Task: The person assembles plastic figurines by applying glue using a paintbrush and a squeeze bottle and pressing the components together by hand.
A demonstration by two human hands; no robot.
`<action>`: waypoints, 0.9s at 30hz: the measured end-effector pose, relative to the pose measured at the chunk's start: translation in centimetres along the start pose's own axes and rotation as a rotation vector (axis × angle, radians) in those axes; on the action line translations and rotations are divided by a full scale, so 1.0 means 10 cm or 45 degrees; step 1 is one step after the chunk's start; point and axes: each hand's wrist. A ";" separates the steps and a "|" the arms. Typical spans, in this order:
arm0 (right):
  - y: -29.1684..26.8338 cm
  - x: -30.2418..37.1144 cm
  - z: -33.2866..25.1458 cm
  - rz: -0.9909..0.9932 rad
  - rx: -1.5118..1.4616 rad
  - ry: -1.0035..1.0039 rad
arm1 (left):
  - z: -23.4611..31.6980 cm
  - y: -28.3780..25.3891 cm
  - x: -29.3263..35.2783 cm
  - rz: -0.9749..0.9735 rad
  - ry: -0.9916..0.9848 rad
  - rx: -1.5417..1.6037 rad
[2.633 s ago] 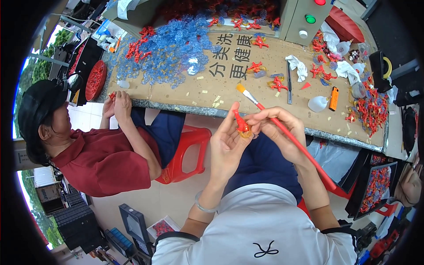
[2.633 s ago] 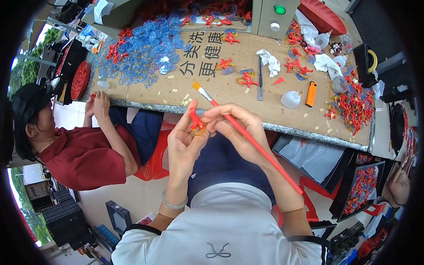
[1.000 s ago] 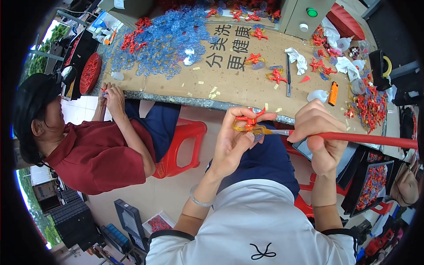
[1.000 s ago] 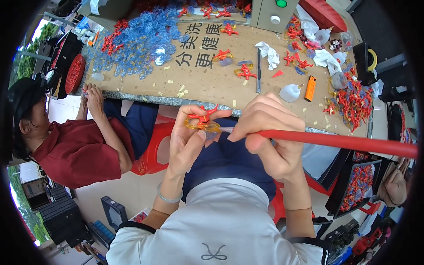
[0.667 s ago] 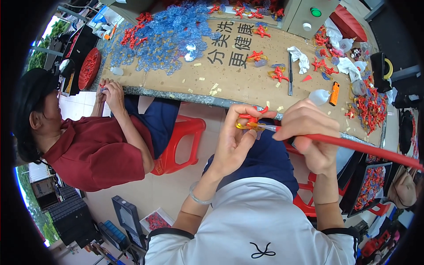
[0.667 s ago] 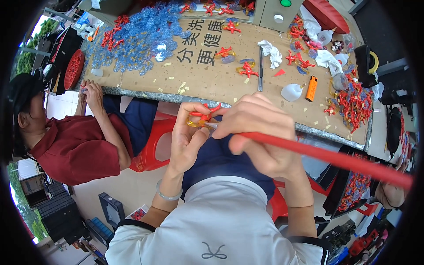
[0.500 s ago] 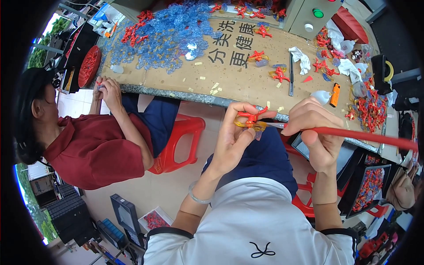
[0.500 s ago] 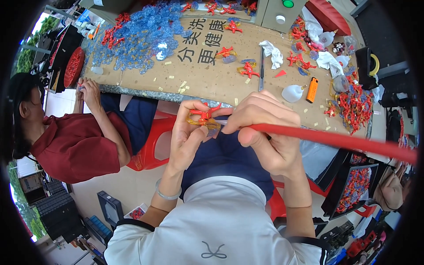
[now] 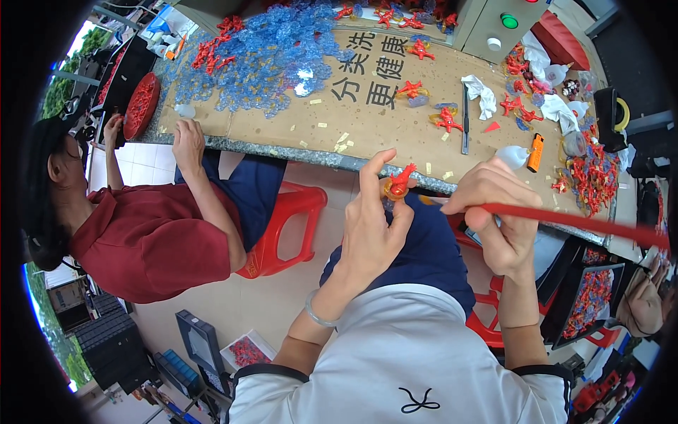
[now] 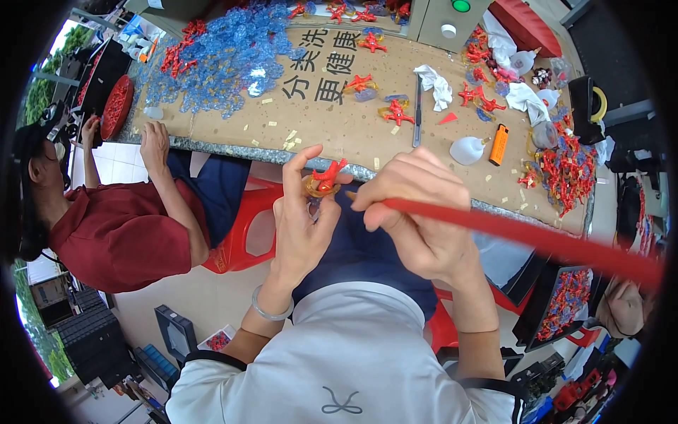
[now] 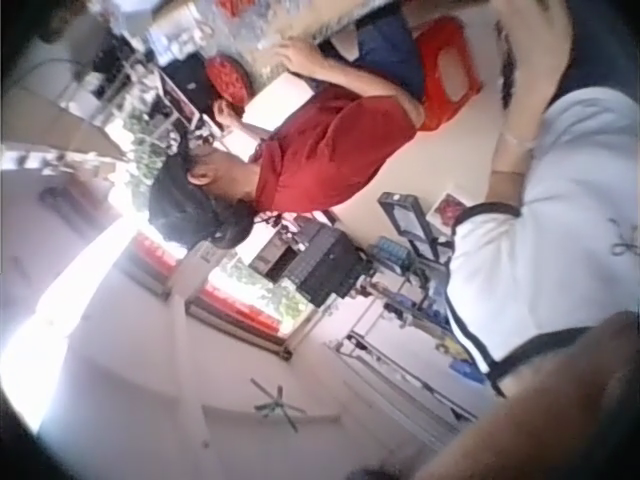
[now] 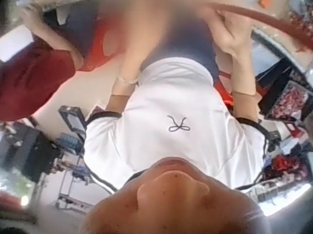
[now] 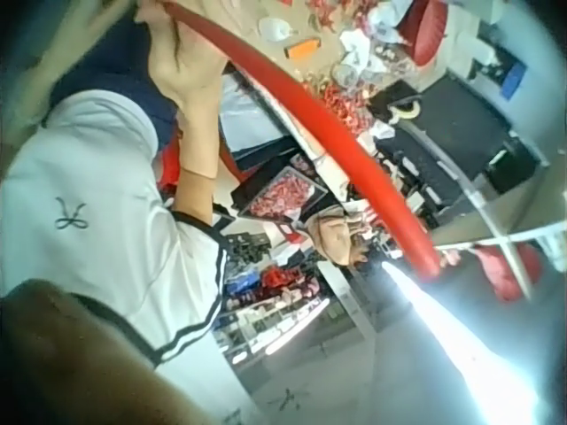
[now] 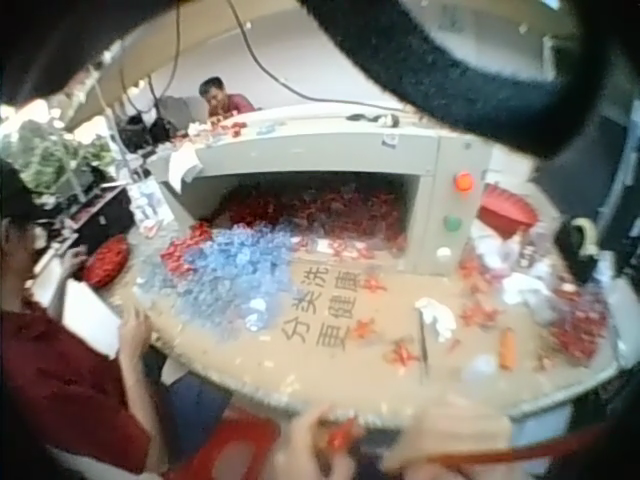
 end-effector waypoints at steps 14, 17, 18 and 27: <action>0.03 -0.02 0.07 0.098 -0.265 0.120 | -0.03 -0.07 -0.01 -0.264 -0.505 0.984; 0.02 -0.04 0.08 0.057 -0.209 0.064 | 0.01 -0.05 -0.04 -0.363 -0.488 1.056; -0.01 -0.02 0.13 -0.014 -0.202 0.058 | 0.02 -0.05 -0.04 -0.316 -0.521 1.064; 0.08 0.05 0.11 0.400 -0.303 0.233 | 0.09 -0.08 -0.09 -0.343 -0.523 1.168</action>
Point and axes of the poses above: each hand's wrist, its own x-axis away from the middle knuckle, its own y-axis out of the palm, z = x × y, and after that the axes turned 7 degrees about z, right-handed
